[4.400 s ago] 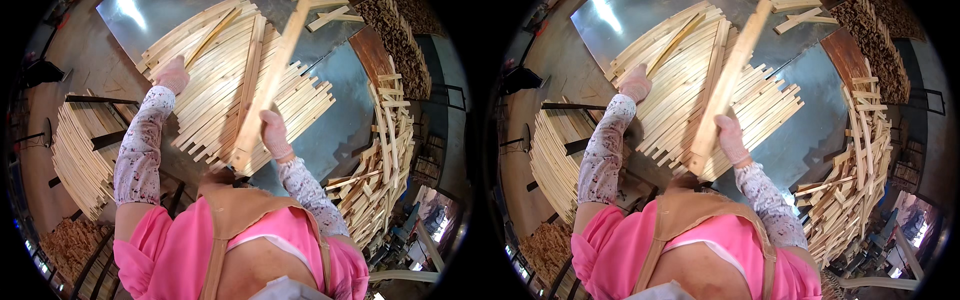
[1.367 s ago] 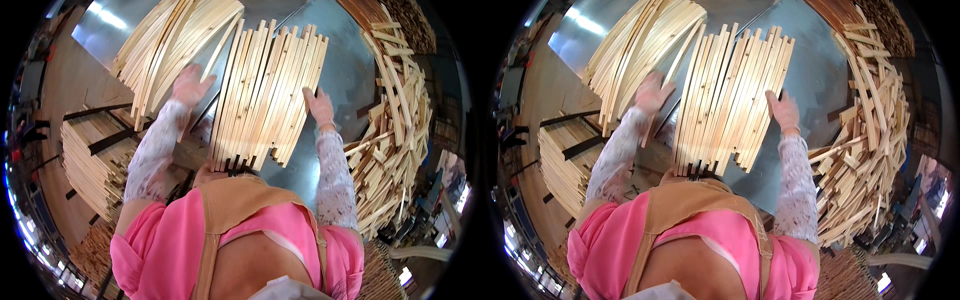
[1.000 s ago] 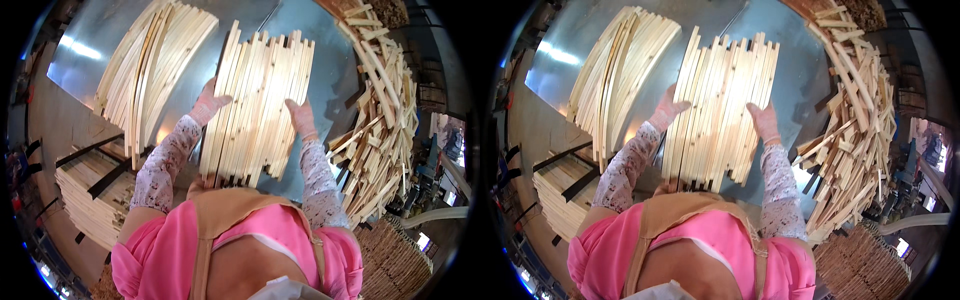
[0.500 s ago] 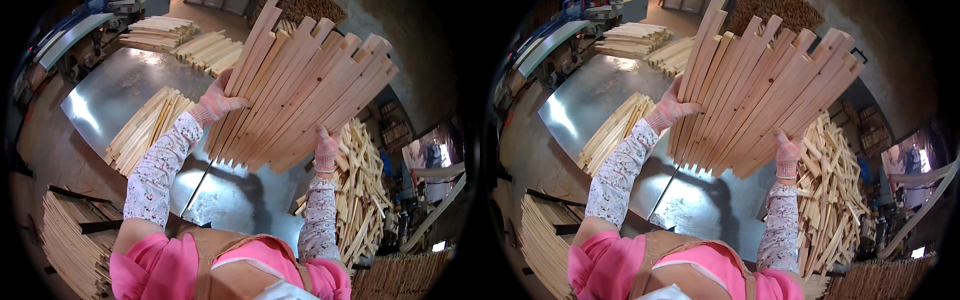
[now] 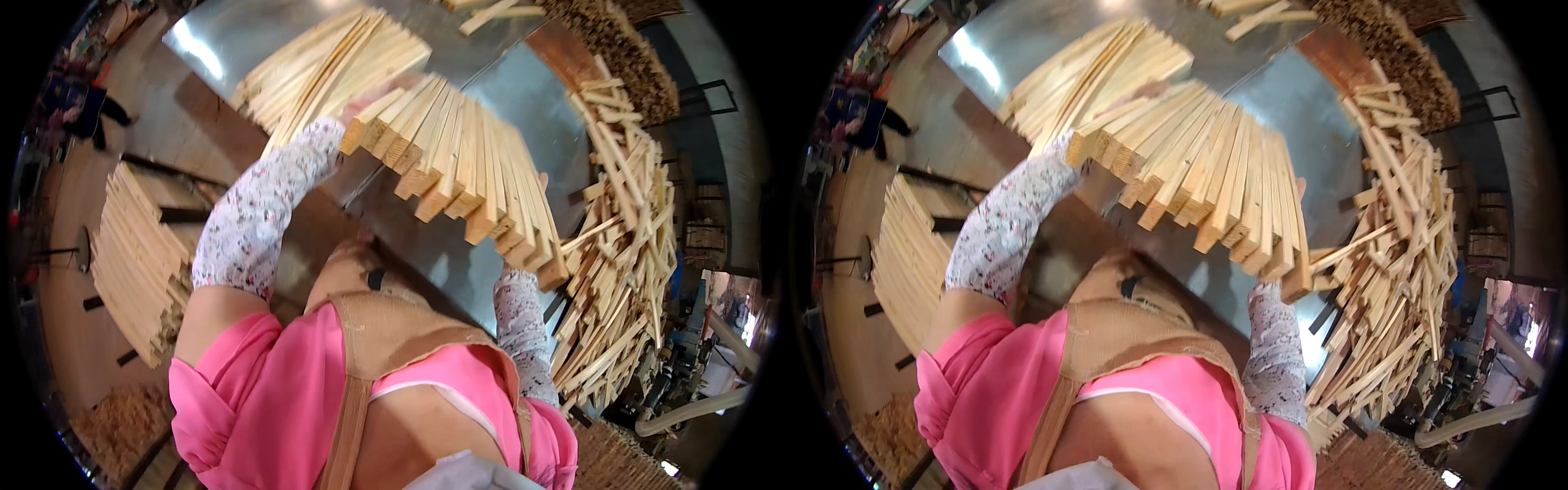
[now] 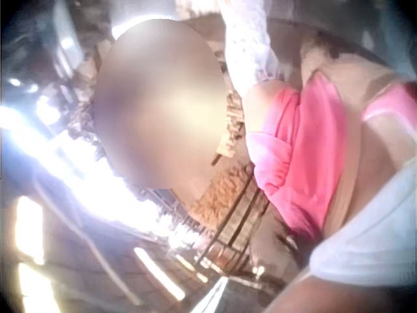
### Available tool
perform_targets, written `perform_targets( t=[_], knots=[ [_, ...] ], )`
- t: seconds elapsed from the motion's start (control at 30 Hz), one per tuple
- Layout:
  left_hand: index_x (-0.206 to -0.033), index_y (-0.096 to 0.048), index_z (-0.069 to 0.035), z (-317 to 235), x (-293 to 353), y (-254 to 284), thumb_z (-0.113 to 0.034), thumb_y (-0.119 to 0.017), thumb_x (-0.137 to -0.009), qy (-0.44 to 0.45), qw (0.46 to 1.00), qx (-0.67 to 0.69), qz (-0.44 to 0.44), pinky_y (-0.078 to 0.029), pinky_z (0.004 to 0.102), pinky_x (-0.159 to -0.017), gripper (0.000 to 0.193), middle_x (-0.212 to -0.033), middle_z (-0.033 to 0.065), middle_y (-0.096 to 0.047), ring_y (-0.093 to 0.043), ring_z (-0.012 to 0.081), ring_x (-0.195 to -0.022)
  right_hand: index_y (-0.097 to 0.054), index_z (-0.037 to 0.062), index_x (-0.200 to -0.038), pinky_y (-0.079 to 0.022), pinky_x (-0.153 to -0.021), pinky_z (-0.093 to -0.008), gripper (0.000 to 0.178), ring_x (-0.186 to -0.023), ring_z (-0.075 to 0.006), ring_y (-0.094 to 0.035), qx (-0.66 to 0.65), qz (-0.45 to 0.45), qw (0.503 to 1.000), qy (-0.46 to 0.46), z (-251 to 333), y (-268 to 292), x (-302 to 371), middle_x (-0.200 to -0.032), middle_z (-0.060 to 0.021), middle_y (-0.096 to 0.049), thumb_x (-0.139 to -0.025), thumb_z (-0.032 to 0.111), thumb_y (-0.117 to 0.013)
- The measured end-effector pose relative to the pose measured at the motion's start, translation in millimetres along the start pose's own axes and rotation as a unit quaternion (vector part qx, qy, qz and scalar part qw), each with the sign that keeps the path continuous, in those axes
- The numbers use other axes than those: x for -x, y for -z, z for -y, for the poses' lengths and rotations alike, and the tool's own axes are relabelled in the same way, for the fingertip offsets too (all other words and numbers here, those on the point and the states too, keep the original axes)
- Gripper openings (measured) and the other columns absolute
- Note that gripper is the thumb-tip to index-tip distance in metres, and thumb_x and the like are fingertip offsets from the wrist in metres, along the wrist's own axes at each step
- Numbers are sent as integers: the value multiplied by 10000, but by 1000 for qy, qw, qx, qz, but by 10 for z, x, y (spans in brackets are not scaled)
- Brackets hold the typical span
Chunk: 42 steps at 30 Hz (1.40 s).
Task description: The person sorts and stacks thin wooden strips on a metal table in a workshop. They pick up strips from a pile, align them, and place them into a neat stack, occasionally adjusting the pile to access more pieces.
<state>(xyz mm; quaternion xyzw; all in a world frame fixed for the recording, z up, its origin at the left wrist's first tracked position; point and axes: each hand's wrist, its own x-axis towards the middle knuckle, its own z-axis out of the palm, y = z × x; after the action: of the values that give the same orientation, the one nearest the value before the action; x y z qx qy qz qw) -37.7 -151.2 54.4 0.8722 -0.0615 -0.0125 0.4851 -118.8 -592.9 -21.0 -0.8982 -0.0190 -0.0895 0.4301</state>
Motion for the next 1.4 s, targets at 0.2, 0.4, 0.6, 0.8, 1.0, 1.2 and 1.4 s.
perform_targets(
  t=[0.2, 0.4, 0.6, 0.8, 1.0, 1.2, 1.4],
  knots=[
    [-1439, -602, -92, 693, 344, -138, -303, -804, -913, 6, 838, -498, 224, -605, 443, -931, 602, -1257, 157, -761, -736, 367, -1177, -421, -28, -1579, -359, -1259, -506, 745, -1492, -449, -431, 324, 213, 921, 46, -241, -594, 678, -1586, -258, -492, -933, 222, -695],
    [-1330, -605, -55, 706, 381, -86, -271, -665, -1015, 191, 872, -380, 243, -624, 485, -832, 387, -1073, 210, -779, -769, 389, -1060, -424, -70, -1543, -389, -1219, -539, 701, -1441, -494, -459, 283, 162, 945, -25, 118, -1031, 744, -1523, -303, -522, -921, 153, -655],
    [-1568, -456, -32, 144, 84, 163, -515, -642, -1017, 302, 901, -245, 192, -542, 490, -1067, 755, -1226, 258, -725, -699, 401, -1206, -586, -31, -1377, -479, -1081, -538, 499, -1236, -490, -575, 310, -14, 950, -16, 427, -1535, 722, -1271, -278, -658, -925, 171, -651],
    [-1590, -456, -93, 757, 698, -353, -644, -639, -949, 104, 924, -368, 26, -430, 523, -1150, 865, -1564, 268, -475, -499, 419, -1421, -713, 68, -1294, -527, -1022, -504, 384, -1137, -423, -657, 193, 28, 977, -89, 757, -1090, -498, -1126, -213, -734, -951, 225, -639],
    [-1582, -484, -94, 776, 597, -394, -670, -628, -925, 112, 924, -364, 30, -350, 528, -1202, 886, -1623, 261, -406, -430, 413, -1464, -652, 53, -1380, -504, -1023, -509, 500, -1165, -421, -654, 266, 65, 953, 129, 972, -1817, -2850, -1189, -232, -726, -962, 326, -662],
    [-1594, -509, -89, 974, 666, -491, -671, -612, -938, 72, 911, -405, -13, -342, 562, -1217, 883, -1651, 220, -403, -392, 424, -1505, -697, 122, -1354, -534, -1013, -468, 512, -1139, -403, -691, 249, 262, 932, -28, 999, -2147, -3712, -1238, -169, -750, -1004, 482, -598],
    [-1337, -706, -151, 1154, 790, -638, -412, -742, -958, 96, 925, -333, -154, -517, 520, -991, 462, -1273, 57, -737, -684, 357, -1146, -675, 68, -1350, -553, -984, -386, 531, -1067, -264, -728, -228, 105, 968, 1, 1194, -1776, -3429, -1187, -103, -775, -1013, 479, -661]
  ],
)
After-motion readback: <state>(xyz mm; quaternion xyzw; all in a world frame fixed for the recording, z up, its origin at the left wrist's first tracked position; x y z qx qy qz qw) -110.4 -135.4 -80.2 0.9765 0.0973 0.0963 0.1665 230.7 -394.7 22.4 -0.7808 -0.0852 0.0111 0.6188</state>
